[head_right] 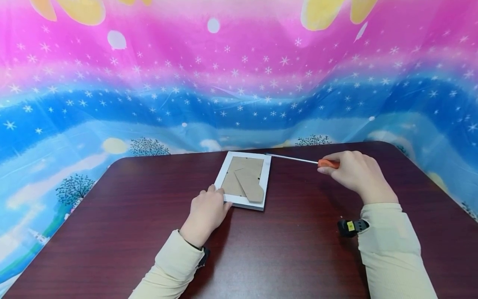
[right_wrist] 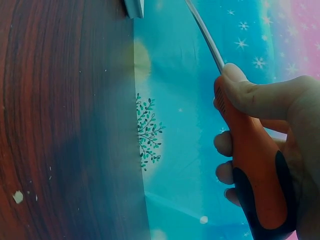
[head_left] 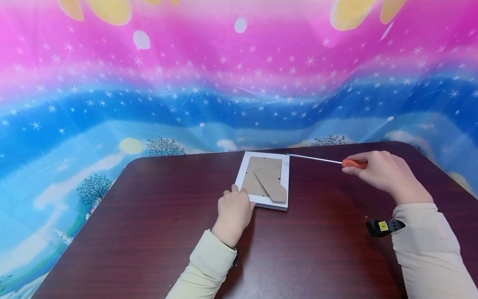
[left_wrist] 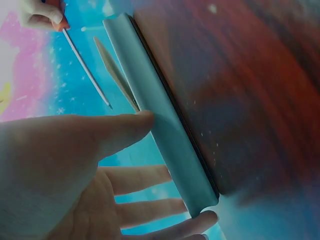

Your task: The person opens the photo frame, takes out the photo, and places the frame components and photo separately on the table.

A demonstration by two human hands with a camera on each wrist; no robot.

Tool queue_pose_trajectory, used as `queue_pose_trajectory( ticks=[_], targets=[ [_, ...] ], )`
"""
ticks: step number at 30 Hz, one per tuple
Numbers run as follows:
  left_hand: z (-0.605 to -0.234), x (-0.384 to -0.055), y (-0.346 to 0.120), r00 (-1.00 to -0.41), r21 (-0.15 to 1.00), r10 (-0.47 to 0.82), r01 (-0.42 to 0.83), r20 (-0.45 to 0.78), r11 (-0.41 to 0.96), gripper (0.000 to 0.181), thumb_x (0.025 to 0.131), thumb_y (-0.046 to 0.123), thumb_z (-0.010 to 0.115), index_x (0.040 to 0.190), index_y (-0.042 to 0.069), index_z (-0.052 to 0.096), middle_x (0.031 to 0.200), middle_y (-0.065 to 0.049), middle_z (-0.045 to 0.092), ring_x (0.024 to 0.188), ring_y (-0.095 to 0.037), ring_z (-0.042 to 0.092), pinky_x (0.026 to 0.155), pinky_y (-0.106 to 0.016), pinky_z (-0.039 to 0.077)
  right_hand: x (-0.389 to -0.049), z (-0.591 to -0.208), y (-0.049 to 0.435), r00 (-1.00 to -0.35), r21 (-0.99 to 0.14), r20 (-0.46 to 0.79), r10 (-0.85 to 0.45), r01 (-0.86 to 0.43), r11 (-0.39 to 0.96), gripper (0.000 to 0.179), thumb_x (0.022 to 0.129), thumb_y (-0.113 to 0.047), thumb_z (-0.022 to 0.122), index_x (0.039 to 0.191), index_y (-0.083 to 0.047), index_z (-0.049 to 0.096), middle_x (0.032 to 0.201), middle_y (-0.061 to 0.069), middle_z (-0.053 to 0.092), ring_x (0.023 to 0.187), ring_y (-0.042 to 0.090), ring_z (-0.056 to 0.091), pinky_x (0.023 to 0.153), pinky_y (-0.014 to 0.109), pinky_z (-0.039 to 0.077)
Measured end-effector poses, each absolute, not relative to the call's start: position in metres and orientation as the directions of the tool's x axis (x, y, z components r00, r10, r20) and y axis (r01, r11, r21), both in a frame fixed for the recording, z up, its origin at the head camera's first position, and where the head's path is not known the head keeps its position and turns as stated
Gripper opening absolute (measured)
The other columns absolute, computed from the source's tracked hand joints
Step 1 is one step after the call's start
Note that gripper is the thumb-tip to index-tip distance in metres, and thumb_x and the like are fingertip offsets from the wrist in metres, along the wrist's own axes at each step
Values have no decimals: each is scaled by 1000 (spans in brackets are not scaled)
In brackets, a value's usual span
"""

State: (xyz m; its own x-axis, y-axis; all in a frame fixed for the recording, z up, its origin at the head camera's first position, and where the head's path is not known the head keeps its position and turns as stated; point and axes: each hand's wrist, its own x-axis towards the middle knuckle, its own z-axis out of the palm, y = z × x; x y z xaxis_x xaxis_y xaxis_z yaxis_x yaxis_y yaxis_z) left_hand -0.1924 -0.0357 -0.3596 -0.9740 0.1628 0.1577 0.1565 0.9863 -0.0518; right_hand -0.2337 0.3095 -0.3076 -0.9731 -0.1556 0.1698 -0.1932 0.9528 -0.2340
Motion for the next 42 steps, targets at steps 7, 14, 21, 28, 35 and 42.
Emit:
queue_pose_trajectory(
  ticks=[7, 14, 21, 28, 35, 42],
  targets=[
    [-362, -190, -30, -969, -68, 175, 165, 175, 984, 38, 93, 37, 67, 105, 2, 69, 105, -17, 62, 82, -28, 62, 59, -36, 55, -234, -308, 310, -972, -233, 170, -160, -197, 952, 62, 90, -60, 62, 124, -9, 70, 58, -3, 52, 59, 19, 45, 56, 35, 34],
    [-359, -187, -26, -971, -44, 186, 181, 154, 983, 41, 93, 38, 67, 108, 0, 68, 97, -16, 59, 81, -27, 61, 58, -36, 55, -234, -308, 310, -972, -237, 174, -155, -194, 952, 64, 89, -62, 61, 124, -9, 70, 57, -2, 52, 58, 19, 44, 56, 35, 33],
    [-353, -181, -22, -970, 24, 200, 205, 139, 978, 38, 95, 35, 65, 103, -2, 69, 91, -16, 60, 80, -28, 66, 61, -38, 56, -235, -307, 310, -974, -236, 168, -155, -192, 952, 62, 90, -62, 62, 123, -11, 71, 61, -4, 55, 61, 19, 47, 58, 35, 35],
    [-351, -180, -19, -968, 31, 206, 213, 146, 977, 40, 95, 36, 65, 102, -3, 69, 88, -14, 60, 78, -27, 67, 59, -37, 55, -235, -307, 310, -974, -232, 171, -151, -188, 954, 62, 89, -63, 62, 123, -12, 71, 62, -4, 56, 64, 20, 49, 59, 36, 36],
    [-351, -186, -25, -971, 32, 203, 208, 123, 978, 44, 95, 39, 64, 113, -1, 66, 97, -15, 60, 87, -28, 65, 65, -38, 54, -235, -307, 310, -973, -233, 169, -154, -192, 953, 62, 89, -62, 62, 124, -11, 70, 60, -3, 53, 62, 20, 47, 58, 36, 35],
    [-355, -196, -37, -978, 36, 204, 205, 37, 978, 57, 96, 48, 61, 131, 3, 59, 128, -14, 55, 112, -30, 57, 84, -44, 51, -234, -305, 306, -970, -219, 187, -156, -196, 956, 54, 89, -57, 65, 122, -15, 72, 65, -4, 58, 64, 20, 49, 59, 38, 37]
  ],
)
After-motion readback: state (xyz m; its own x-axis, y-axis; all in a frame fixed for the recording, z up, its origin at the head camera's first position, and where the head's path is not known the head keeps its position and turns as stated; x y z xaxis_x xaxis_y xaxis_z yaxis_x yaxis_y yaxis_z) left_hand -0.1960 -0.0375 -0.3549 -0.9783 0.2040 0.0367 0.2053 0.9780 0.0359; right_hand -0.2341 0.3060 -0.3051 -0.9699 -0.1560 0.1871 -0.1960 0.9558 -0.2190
